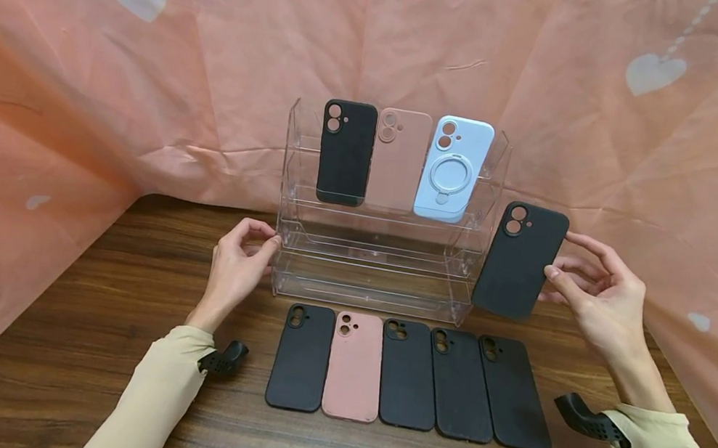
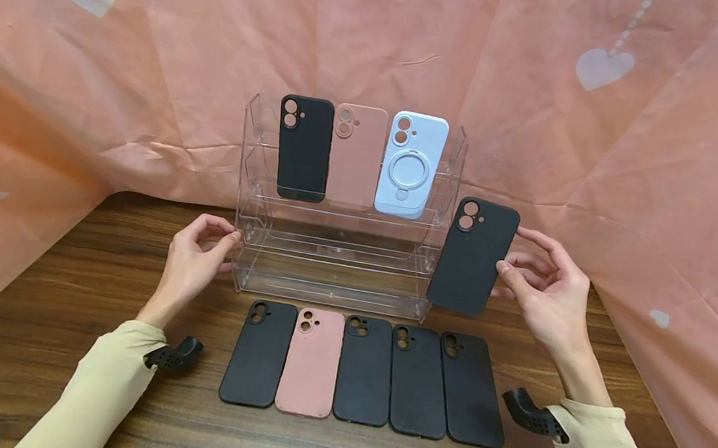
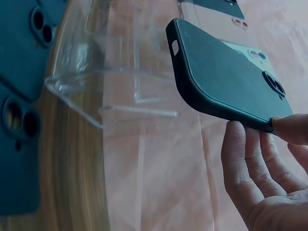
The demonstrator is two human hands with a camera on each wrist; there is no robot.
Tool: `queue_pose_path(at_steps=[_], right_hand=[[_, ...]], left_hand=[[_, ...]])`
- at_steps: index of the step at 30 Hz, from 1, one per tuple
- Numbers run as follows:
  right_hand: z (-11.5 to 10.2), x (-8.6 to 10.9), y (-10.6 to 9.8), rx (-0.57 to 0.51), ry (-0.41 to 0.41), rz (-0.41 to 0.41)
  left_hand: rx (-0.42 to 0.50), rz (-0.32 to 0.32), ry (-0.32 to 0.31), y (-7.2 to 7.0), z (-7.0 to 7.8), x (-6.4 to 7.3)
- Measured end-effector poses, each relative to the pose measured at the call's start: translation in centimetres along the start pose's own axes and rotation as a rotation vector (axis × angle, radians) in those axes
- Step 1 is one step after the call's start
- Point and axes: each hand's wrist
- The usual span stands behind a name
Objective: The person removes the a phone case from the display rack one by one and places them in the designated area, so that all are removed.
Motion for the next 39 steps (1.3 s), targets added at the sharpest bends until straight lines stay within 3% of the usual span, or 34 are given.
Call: queue_pose_path(at_steps=[11, 17, 24, 35, 39], right_hand=[[-0.8, 1.8, -2.9, 0.052, 0.043, 0.033], [-0.8, 2.5, -4.0, 0.029, 0.060, 0.048], [-0.5, 3.3, -5.2, 0.046, 0.075, 0.038], [-0.2, 4.3, -7.4, 0.091, 0.164, 0.001], [-0.2, 4.8, -8.2, 0.156, 0.192, -0.019]], left_hand=[[-0.002, 0.009, -0.001, -0.1, -0.1, 0.1], [-0.003, 0.010, 0.007, -0.2, -0.2, 0.0], [0.000, 0.010, 0.011, 0.0, -0.1, 0.0], [0.013, -0.002, 0.013, 0.0, -0.1, -0.2], [0.013, -0.003, 0.011, 0.0, -0.2, -0.2]])
Point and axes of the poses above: each hand's wrist, its own x-axis away from the middle knuckle, its own y-axis out of the palm, z = x × y, and after that the axes turned 11 degrees about -x, right-handed
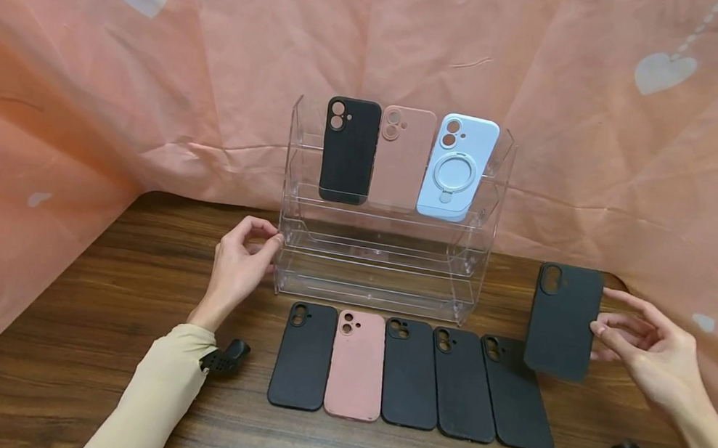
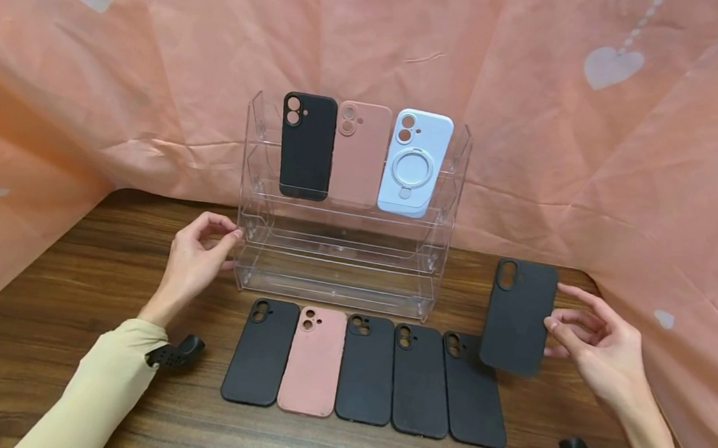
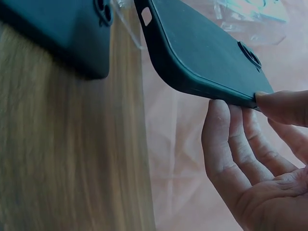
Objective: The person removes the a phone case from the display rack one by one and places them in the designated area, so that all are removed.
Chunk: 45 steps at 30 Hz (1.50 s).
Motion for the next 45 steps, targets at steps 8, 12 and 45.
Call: queue_pose_path(at_steps=[8, 12, 45], right_hand=[[0.7, 0.7, -1.6, 0.105, 0.049, -0.058], [0.9, 1.0, -2.1, 0.174, 0.063, -0.081], [1.5, 3.7, -6.0, 0.439, 0.362, -0.268]], left_hand=[[-0.001, 0.015, 0.010, 0.0, 0.0, 0.0], [0.005, 0.008, 0.009, 0.1, 0.0, 0.0], [0.006, -0.007, 0.006, -0.1, 0.2, 0.1]])
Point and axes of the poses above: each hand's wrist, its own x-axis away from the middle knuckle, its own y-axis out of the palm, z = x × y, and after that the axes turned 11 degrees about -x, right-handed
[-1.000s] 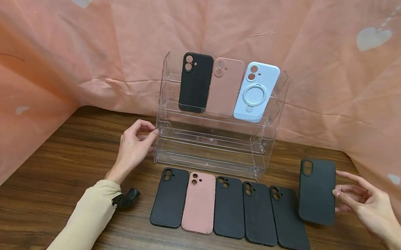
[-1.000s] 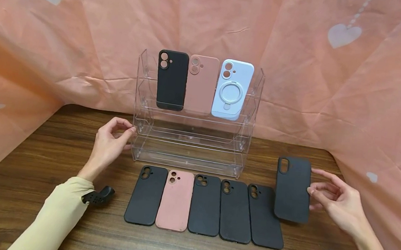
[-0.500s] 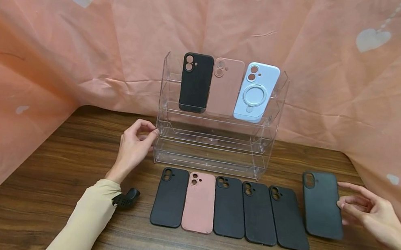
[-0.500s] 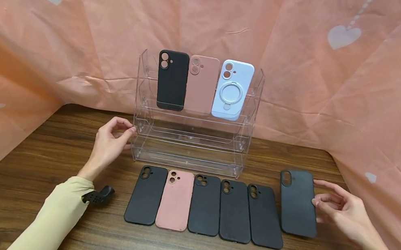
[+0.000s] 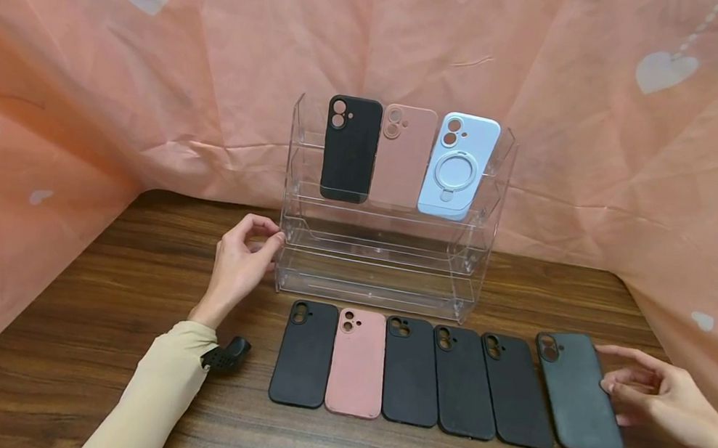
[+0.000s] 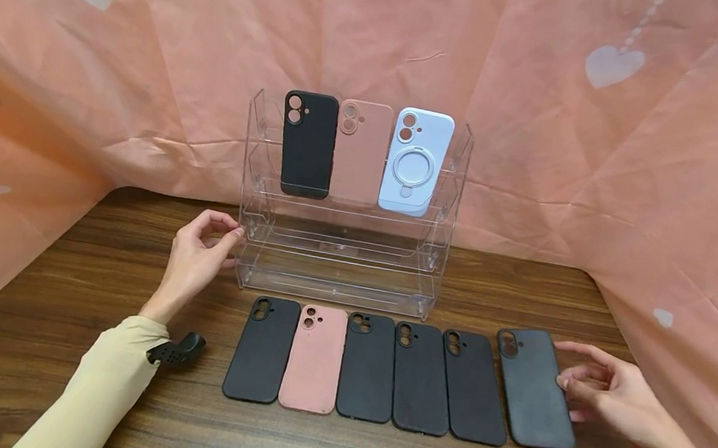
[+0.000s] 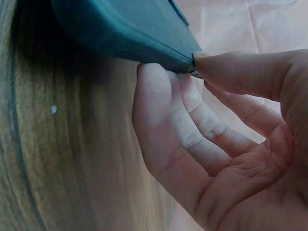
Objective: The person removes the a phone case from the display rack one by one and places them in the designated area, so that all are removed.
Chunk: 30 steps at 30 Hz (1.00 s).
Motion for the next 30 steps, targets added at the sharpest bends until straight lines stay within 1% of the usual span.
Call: queue_pose_path(at_steps=[3, 6, 8, 16, 18, 22, 28, 30], right_hand=[[0.29, -0.03, -0.18, -0.013, 0.036, -0.044], [0.42, 0.00, -0.33, 0.010, 0.116, -0.072], [0.57, 0.00, -0.42, 0.015, 0.144, -0.095], [0.92, 0.05, -0.70, -0.012, 0.127, -0.208], [0.84, 0.05, -0.70, -0.020, 0.138, -0.228], [0.60, -0.01, -0.60, -0.017, 0.145, -0.245], [0.31, -0.14, -0.47, -0.024, 0.177, -0.235], [0.16, -0.17, -0.49, -0.005, 0.192, -0.214]], left_hand=[[0.000, 0.001, 0.001, -0.01, -0.07, 0.02], [0.002, 0.003, 0.000, 0.01, -0.14, 0.05], [0.006, 0.003, -0.001, 0.05, -0.16, 0.08], [0.020, 0.000, 0.000, 0.13, -0.08, 0.05], [0.022, 0.000, -0.001, 0.11, -0.06, 0.04], [0.016, 0.000, -0.002, 0.04, -0.10, 0.03], [0.015, 0.001, 0.000, 0.02, -0.06, 0.00], [0.015, 0.000, 0.002, 0.06, -0.07, -0.02]])
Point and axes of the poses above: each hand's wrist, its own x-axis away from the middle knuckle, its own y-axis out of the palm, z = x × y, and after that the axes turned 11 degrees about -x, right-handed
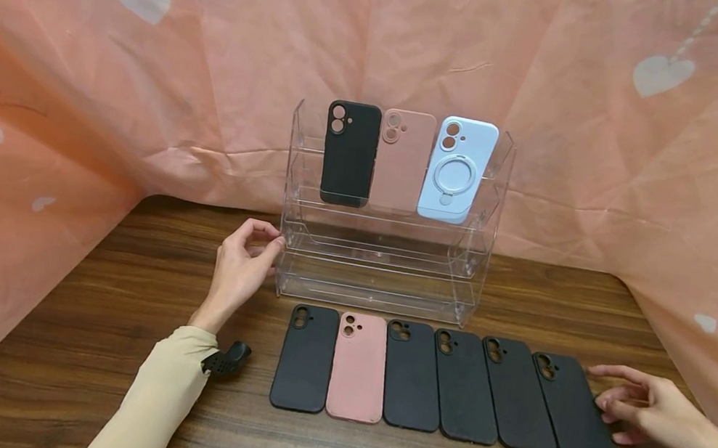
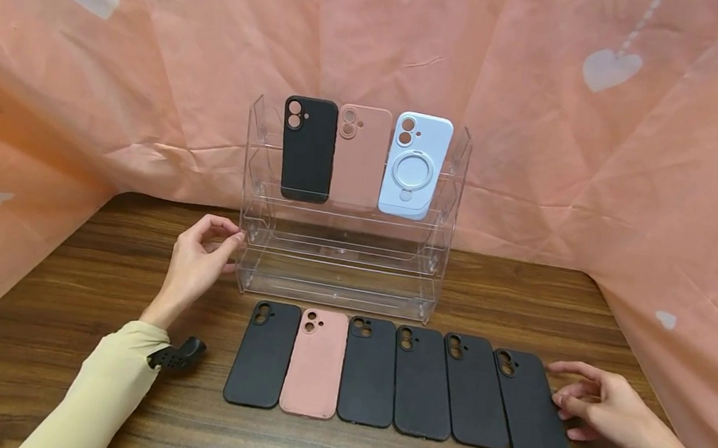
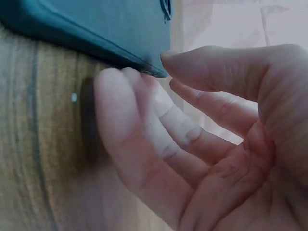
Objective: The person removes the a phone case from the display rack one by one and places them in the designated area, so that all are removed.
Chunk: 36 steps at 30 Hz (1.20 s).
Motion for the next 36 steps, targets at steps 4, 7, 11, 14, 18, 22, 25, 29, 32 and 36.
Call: queue_pose_path(at_steps=[4, 7, 11, 14, 18, 22, 25, 29, 32, 36], right_hand=[[-0.6, -0.2, 0.2, 0.105, 0.025, 0.147], [-1.2, -0.5, 0.8, 0.246, -0.035, 0.299], [-2.3, -1.3, 1.6, 0.341, -0.185, 0.438], [-3.6, -2.1, 2.2, 0.306, -0.259, 0.496], [-5.3, -3.4, 3.4, 0.231, -0.356, 0.553], [-6.7, -5.1, 4.8, 0.154, -0.468, 0.575], [-7.6, -6.6, 6.0, 0.104, -0.520, 0.589], [-8.8, -8.3, 7.2, 0.047, -0.568, 0.595], [-9.7, -9.4, 8.1, -0.001, -0.595, 0.587], [-10.8, -10.6, 9.2, -0.047, -0.609, 0.595]], left_hand=[[0.000, -0.005, 0.000, 0.0, 0.1, 0.0], [0.004, -0.009, -0.006, 0.0, 0.1, 0.0], [0.004, -0.004, -0.003, 0.0, 0.1, 0.0], [0.000, 0.000, 0.000, 0.0, 0.2, -0.1], [0.000, -0.004, -0.011, 0.0, 0.1, -0.1], [-0.002, -0.003, -0.011, 0.0, 0.0, 0.0], [-0.006, -0.002, -0.007, 0.0, 0.1, 0.0], [-0.013, -0.003, -0.006, 0.0, 0.0, 0.0], [-0.016, -0.004, -0.002, 0.0, 0.0, -0.1], [-0.014, -0.005, 0.000, -0.1, 0.2, 0.0]])
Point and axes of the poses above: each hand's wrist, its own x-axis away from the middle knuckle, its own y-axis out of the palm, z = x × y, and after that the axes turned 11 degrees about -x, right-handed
